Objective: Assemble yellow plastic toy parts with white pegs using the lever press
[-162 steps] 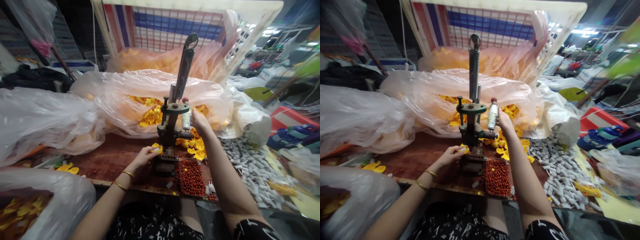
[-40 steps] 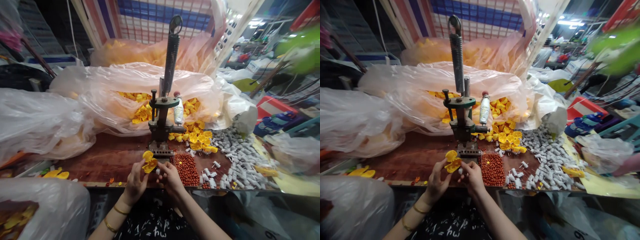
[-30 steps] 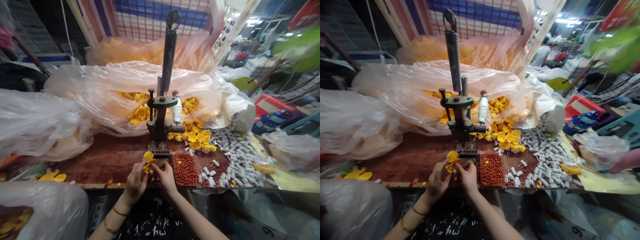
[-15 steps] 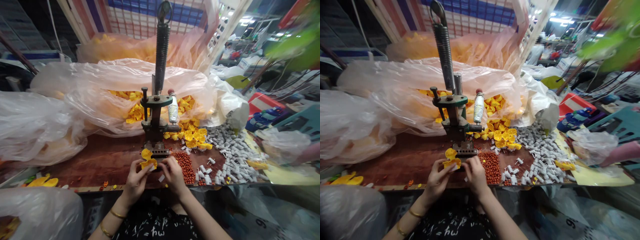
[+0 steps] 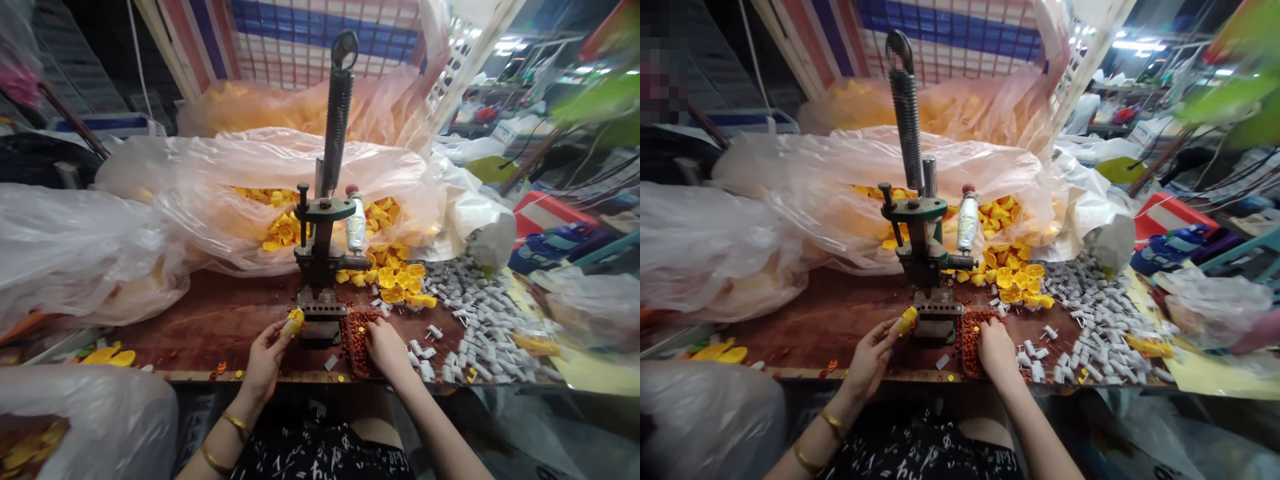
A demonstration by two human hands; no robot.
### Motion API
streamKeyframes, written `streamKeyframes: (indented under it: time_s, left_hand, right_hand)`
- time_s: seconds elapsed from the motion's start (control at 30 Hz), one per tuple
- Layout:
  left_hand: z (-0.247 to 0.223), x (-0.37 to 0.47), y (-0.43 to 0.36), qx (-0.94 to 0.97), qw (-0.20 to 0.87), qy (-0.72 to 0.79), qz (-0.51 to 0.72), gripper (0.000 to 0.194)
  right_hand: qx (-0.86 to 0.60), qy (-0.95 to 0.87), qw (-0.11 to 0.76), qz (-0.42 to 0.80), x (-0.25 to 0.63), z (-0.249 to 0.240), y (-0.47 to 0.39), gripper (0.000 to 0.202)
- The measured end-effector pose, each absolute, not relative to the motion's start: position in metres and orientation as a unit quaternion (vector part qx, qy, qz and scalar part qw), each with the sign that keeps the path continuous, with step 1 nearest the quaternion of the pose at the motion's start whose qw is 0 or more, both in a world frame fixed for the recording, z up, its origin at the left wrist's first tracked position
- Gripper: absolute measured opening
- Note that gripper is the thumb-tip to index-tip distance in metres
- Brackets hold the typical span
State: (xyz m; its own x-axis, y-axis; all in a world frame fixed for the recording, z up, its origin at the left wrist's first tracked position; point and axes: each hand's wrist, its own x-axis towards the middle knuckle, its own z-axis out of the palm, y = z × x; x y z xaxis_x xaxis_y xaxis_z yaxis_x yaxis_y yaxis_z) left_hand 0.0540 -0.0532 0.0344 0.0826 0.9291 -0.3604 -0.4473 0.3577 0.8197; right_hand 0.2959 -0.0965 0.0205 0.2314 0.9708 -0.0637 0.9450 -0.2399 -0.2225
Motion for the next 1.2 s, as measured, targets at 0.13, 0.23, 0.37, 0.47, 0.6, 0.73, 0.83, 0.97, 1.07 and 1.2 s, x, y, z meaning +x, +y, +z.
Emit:
streamKeyframes:
  time_s: [0.13, 0.23, 0.37, 0.47, 0.6, 0.73, 0.83, 0.97, 1.07, 1.2]
  left_hand:
    - [0.038, 0.054, -0.054, 0.247, 0.708, 0.438, 0.495, 0.039]
    - [0.039, 0.058, -0.055, 0.241, 0.713, 0.431, 0.499, 0.039]
    - [0.041, 0.063, -0.056, 0.246, 0.727, 0.408, 0.495, 0.039]
    - [0.044, 0.063, -0.056, 0.247, 0.73, 0.4, 0.496, 0.039]
    - [0.044, 0.061, -0.055, 0.256, 0.725, 0.401, 0.497, 0.041]
    - [0.032, 0.063, -0.035, 0.308, 0.707, 0.423, 0.475, 0.044]
    - [0.02, 0.069, -0.005, 0.432, 0.652, 0.445, 0.436, 0.045]
    - [0.012, 0.074, 0.03, 0.549, 0.581, 0.436, 0.413, 0.036]
    - [0.013, 0.073, 0.039, 0.642, 0.526, 0.407, 0.382, 0.028]
    - [0.014, 0.072, 0.038, 0.769, 0.422, 0.344, 0.336, 0.024]
  right_hand:
    - [-0.717, -0.607, 0.285, 0.19, 0.275, 0.038, -0.091, 0.008]
    - [-0.608, -0.604, 0.428, 0.287, 0.239, 0.048, -0.084, 0.008]
    - [-0.553, -0.594, 0.495, 0.308, 0.203, 0.05, -0.076, 0.012]
    - [-0.536, -0.577, 0.524, 0.325, 0.197, 0.049, -0.076, 0.011]
    - [-0.538, -0.489, 0.534, 0.432, 0.202, 0.047, -0.074, 0.006]
    - [-0.567, -0.431, 0.52, 0.471, 0.204, 0.032, -0.051, 0.011]
    - [-0.645, -0.496, 0.473, 0.338, 0.205, 0.018, -0.033, 0.004]
    - [-0.724, -0.544, 0.388, 0.174, 0.231, 0.016, -0.025, 0.004]
    - [-0.72, -0.507, 0.464, 0.1, 0.274, 0.046, -0.005, 0.015]
    - [-0.588, -0.497, 0.626, 0.123, 0.316, 0.13, 0.059, 0.044]
